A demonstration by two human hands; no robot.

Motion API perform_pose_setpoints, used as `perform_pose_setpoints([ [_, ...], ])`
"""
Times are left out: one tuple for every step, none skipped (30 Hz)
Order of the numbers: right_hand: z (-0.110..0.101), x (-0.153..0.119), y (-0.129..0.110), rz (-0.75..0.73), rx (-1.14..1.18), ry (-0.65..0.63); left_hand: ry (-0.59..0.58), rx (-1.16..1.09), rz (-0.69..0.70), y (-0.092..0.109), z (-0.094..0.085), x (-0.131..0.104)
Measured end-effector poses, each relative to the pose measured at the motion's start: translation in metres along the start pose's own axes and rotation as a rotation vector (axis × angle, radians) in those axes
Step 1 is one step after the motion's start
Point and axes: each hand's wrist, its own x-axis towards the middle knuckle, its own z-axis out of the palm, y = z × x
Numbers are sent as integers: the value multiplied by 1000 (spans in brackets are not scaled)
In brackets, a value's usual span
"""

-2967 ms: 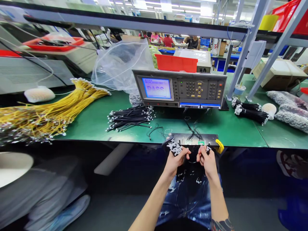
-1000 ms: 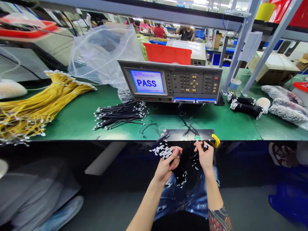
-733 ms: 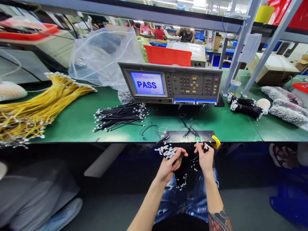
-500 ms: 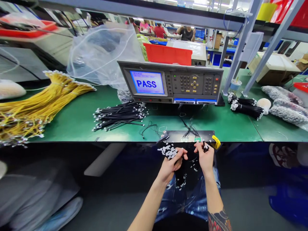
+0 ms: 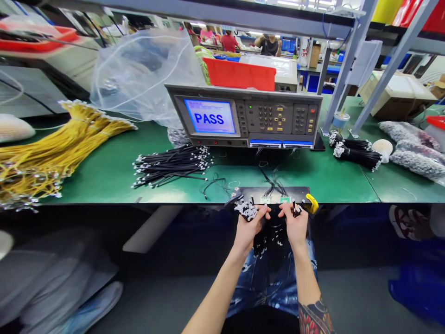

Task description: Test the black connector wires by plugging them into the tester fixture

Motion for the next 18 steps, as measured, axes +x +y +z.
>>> perform_pose_setpoints([
  [0, 1, -1, 4, 6, -2, 16, 9, 8, 0, 0, 1],
  [-1, 1, -1, 8, 8, -3, 32, 19, 13, 0, 1, 2],
  [-1, 2, -2, 14, 8, -7, 46, 29, 17, -1, 0, 3],
  [-2, 2, -3, 20, 6, -8, 58, 38, 21, -1, 0, 3],
  [-2, 2, -4, 25, 3, -10, 69, 45, 28, -2, -1, 4],
  [-3, 3, -4, 28, -1, -12, 81, 51, 36, -3, -1, 4],
  [-3, 3, -4, 29, -4, -13, 92, 53, 44, -4, -1, 4],
  [-3, 3, -3, 31, -7, -16, 102, 53, 54, -5, -1, 4],
  [-4, 2, -3, 32, -8, -19, 115, 51, 62, -6, 0, 4],
  [-4, 2, -2, 32, -9, -22, 128, 49, 70, -8, 1, 4],
  [-5, 2, -2, 31, -9, -25, 142, 46, 75, -9, 2, 5],
  [-6, 2, -1, 29, -9, -26, 155, 44, 78, -9, 4, 5],
  [-7, 2, -1, 23, -12, -24, 169, 41, 80, -10, 5, 5],
  [-8, 2, -1, 15, -17, -22, 182, 38, 81, -10, 7, 5],
  [-8, 2, -1, 5, -23, -18, 191, 35, 79, -9, 8, 5],
  [-9, 3, -1, -3, -30, -16, 197, 31, 74, -8, 10, 5],
  [-9, 3, -2, -9, -36, -14, 197, 23, 63, -7, 10, 5],
  [-9, 3, -2, -8, -40, -15, 191, 14, 48, -5, 11, 5],
])
